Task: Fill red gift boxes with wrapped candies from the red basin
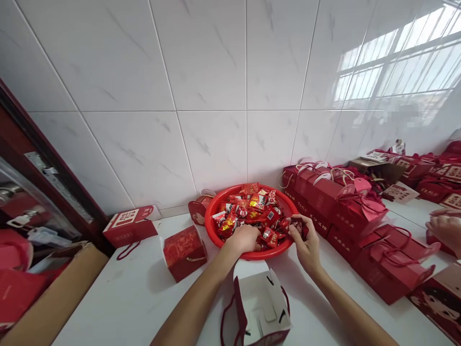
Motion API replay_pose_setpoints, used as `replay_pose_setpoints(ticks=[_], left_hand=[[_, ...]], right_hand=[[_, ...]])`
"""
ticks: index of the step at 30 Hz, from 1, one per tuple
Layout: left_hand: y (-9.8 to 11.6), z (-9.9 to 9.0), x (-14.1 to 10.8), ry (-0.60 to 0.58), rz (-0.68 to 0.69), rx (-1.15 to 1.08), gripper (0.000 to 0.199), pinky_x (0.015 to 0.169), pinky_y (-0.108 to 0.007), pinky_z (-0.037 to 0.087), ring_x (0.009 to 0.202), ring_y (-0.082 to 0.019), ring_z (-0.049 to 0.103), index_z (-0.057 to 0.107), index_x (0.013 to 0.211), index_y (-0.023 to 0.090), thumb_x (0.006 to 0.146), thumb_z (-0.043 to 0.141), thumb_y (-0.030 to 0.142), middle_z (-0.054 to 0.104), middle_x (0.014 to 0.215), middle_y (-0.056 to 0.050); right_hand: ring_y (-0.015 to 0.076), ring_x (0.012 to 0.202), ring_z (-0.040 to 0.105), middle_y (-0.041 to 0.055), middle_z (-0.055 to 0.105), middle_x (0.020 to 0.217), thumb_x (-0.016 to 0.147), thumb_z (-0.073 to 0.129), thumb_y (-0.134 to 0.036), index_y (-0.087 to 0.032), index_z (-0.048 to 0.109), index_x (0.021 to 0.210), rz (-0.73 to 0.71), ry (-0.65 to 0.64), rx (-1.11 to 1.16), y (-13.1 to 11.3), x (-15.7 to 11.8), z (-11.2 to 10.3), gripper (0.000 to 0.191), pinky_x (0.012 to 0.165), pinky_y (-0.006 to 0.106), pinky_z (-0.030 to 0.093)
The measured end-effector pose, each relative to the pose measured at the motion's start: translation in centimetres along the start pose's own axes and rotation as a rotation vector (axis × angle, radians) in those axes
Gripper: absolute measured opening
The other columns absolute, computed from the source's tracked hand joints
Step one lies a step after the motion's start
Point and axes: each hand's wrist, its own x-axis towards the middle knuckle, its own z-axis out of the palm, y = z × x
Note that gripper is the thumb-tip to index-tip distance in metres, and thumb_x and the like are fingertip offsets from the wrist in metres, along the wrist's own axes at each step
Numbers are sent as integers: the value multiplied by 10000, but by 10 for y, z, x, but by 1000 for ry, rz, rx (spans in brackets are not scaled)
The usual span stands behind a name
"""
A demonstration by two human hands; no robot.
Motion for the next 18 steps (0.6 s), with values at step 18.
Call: replay_pose_setpoints(ticks=[18], left_hand=[[-19,7,6,550,-38,-777,219,533,-249,259,539,-109,389,439,550,192,667,623,189,424,526,73]], right_hand=[[149,577,583,-20,651,760,584,675,-277,-235,534,820,378,-421,430,-32,82,34,278,569,303,489]])
